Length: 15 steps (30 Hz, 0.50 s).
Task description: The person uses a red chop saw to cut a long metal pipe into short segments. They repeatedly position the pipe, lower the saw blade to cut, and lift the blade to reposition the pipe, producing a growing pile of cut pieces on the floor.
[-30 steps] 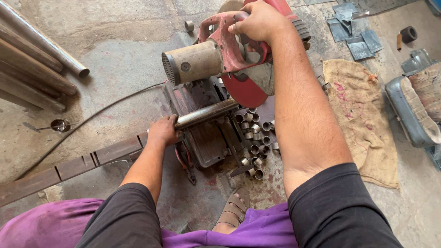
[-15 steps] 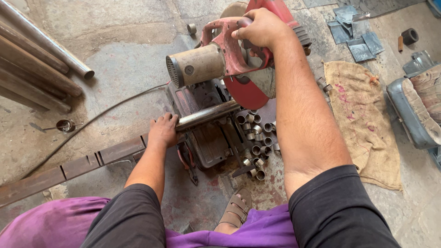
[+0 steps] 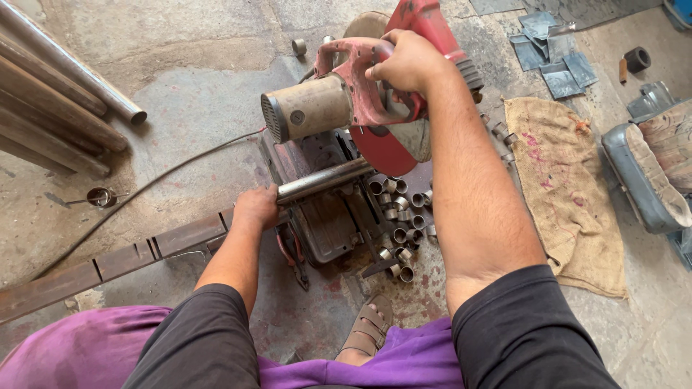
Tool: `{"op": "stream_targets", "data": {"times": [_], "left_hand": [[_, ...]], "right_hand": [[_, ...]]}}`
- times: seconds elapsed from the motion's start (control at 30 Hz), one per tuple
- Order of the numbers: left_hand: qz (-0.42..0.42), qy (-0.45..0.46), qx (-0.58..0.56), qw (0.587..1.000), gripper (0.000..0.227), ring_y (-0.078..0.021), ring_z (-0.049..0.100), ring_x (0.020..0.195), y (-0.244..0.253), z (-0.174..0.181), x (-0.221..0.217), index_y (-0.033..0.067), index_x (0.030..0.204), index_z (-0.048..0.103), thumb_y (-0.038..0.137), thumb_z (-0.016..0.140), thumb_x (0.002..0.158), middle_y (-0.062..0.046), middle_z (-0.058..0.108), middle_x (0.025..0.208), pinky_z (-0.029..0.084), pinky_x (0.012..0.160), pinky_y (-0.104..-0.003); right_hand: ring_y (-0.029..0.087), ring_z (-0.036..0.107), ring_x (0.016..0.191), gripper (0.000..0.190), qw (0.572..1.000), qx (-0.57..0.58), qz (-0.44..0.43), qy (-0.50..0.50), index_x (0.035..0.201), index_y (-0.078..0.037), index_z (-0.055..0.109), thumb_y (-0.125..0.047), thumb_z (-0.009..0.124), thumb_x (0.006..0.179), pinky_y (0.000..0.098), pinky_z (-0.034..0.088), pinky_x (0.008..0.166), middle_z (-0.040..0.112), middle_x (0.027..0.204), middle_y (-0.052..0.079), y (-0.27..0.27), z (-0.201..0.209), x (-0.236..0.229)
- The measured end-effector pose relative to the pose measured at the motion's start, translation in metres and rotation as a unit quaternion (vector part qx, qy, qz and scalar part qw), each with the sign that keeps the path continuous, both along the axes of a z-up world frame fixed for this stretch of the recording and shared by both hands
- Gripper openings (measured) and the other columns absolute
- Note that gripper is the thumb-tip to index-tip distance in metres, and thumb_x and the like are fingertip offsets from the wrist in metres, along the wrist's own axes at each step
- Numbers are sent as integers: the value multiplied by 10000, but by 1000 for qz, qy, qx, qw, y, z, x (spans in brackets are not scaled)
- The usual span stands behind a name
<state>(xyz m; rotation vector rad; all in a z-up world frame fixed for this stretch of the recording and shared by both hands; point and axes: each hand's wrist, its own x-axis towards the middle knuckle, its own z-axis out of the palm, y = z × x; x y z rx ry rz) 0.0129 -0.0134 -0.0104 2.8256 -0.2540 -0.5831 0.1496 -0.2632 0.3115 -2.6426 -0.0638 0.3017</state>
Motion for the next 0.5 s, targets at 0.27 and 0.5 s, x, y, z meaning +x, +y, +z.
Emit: {"op": "stream_targets", "data": {"times": [0.27, 0.5], "left_hand": [[12, 18, 33, 999, 539, -322, 663, 1183, -8, 8, 2, 120, 1343, 549, 434, 700, 932, -127, 699, 1231, 404, 1128, -586], [12, 54, 43, 998, 511, -314, 661, 1213, -9, 19, 6, 127, 1330, 566, 428, 705, 941, -108, 703, 1263, 405, 1134, -590]], "right_hand": [[189, 707, 636, 534, 999, 23, -41, 15, 1316, -27, 557, -149, 791, 852, 370, 551, 509, 733, 895, 103, 9, 7, -23], [186, 694, 590, 513, 999, 24, -42, 10, 1297, -20, 577, -167, 787, 853, 365, 550, 512, 736, 878, 104, 6, 5, -38]]}}
